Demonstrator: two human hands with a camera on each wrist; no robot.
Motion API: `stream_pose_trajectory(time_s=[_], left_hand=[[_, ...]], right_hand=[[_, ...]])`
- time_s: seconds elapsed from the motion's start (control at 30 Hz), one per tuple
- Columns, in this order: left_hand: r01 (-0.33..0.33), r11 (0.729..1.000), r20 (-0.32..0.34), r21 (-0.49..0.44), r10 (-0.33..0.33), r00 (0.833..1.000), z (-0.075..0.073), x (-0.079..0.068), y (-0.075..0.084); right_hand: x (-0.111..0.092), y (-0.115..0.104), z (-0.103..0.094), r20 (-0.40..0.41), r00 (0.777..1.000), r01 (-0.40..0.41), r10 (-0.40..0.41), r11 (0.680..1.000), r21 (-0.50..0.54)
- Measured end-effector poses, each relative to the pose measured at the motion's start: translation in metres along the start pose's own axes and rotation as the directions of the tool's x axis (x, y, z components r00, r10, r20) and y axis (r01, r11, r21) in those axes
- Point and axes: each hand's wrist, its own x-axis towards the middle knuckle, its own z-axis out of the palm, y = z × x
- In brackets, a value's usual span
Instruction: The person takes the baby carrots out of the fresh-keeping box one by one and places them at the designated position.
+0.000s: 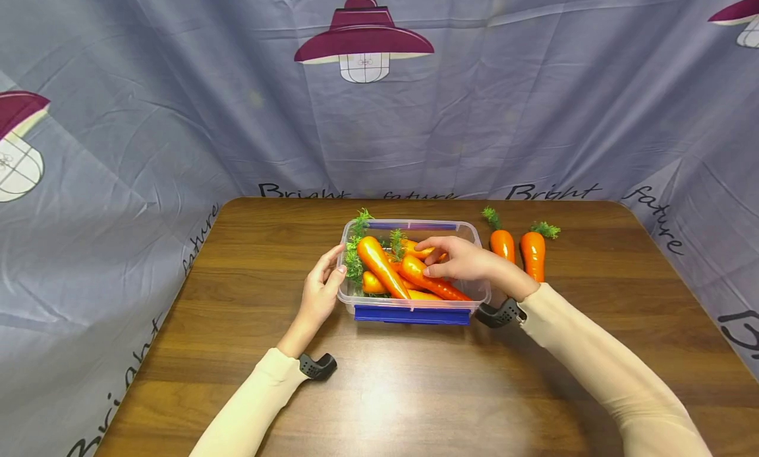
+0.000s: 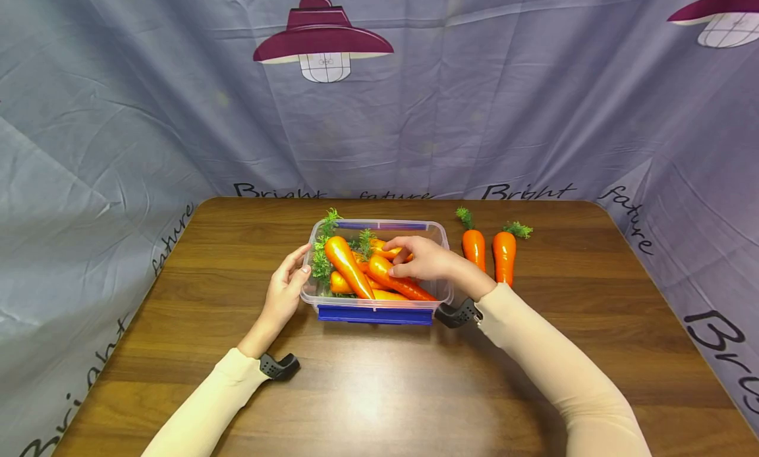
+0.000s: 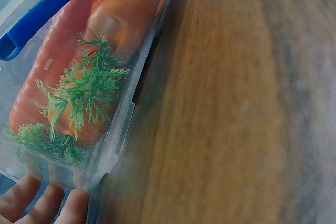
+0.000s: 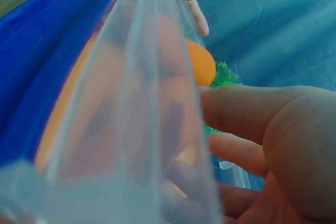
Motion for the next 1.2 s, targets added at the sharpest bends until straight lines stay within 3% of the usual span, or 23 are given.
stream_pose_trajectory(time_s=[0.13,0.3,0.83,1.2], left_hand=[[-0.003,1.000,-0.002,0.003,0.003,1.000,0.0005,0.0001,-0.0002],[0.001,1.000,0.004,0.007,-0.001,1.000,0.0017,0.0004,0.0007],[0.000,1.000,0.004,0.005,0.000,1.000,0.0018,0.0000,0.0001],[-0.002,1.000,0.002,0.011,0.002,1.000,-0.0001,-0.0010,0.0001]], right_hand=[[0.0004,0.0005,0.0048,0.064,0.996,0.065,-0.061,0.996,-0.059],[-0.0008,0.0012,0.0080,0.114,0.992,0.067,-0.059,0.995,-0.067],[0.0009,0.0047,0.0086,0.092,0.991,0.096,-0.093,0.995,-0.031],[0.0017,0.0024,0.0065,-0.008,0.995,0.103,-0.103,0.993,0.051]])
